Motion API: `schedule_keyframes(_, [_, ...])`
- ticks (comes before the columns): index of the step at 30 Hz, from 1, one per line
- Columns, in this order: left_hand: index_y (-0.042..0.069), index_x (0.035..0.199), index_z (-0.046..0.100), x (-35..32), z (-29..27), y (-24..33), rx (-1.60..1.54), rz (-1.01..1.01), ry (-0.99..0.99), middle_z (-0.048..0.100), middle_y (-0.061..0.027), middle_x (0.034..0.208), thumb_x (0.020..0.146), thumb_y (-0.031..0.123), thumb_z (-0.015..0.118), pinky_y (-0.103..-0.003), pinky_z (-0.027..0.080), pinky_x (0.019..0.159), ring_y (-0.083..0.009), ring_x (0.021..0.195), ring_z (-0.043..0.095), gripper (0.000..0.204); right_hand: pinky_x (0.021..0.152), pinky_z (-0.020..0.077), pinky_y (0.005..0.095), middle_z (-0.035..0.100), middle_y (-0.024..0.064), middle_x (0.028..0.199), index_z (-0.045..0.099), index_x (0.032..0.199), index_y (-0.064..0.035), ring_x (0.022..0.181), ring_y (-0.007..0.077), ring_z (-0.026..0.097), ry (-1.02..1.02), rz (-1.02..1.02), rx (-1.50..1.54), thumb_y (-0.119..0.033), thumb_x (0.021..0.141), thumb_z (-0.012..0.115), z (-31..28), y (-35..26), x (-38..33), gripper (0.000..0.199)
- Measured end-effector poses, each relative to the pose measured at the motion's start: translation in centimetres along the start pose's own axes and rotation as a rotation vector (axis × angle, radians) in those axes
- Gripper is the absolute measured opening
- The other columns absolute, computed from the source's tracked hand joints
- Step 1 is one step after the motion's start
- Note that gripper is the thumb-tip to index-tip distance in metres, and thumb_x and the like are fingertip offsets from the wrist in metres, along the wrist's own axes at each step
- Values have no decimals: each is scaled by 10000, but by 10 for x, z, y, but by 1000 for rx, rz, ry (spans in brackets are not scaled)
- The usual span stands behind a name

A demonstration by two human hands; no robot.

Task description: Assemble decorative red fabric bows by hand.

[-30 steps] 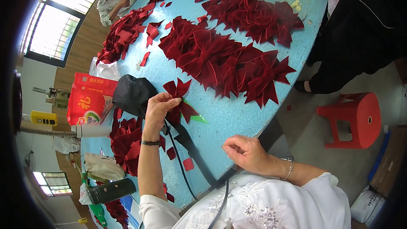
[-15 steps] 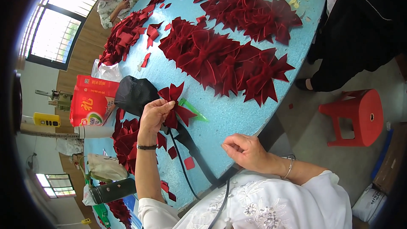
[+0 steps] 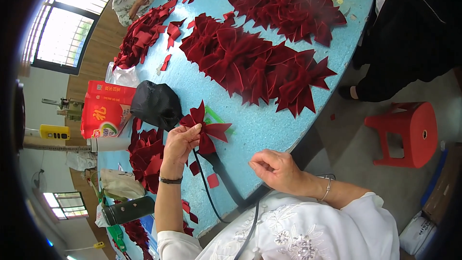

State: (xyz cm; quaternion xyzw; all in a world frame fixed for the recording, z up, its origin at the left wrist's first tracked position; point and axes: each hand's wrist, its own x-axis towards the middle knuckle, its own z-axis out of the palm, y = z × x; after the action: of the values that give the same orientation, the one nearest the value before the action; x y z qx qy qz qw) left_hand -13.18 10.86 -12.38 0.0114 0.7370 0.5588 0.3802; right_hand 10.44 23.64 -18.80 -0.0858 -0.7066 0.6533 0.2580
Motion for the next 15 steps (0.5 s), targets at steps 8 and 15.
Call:
schedule_keyframes(8, [15, 737, 590, -7, 17, -2, -8, -35, -4, 620, -41, 700, 827, 124, 682, -189, 499, 528, -98, 577, 598, 169, 490, 462, 196, 586, 44, 722, 579, 859, 7, 565, 69, 553, -22, -20, -12, -1, 827, 625, -11, 5, 0, 56])
schedule_keyframes(15, [16, 742, 603, -5, 19, -10, -19, -52, 25, 623, -41, 709, 820, 130, 691, -187, 497, 544, -92, 593, 598, 164, 497, 465, 204, 581, 49, 719, 576, 869, 2, 570, 81, 557, -33, -61, -7, -5, 824, 630, -15, 9, 0, 71])
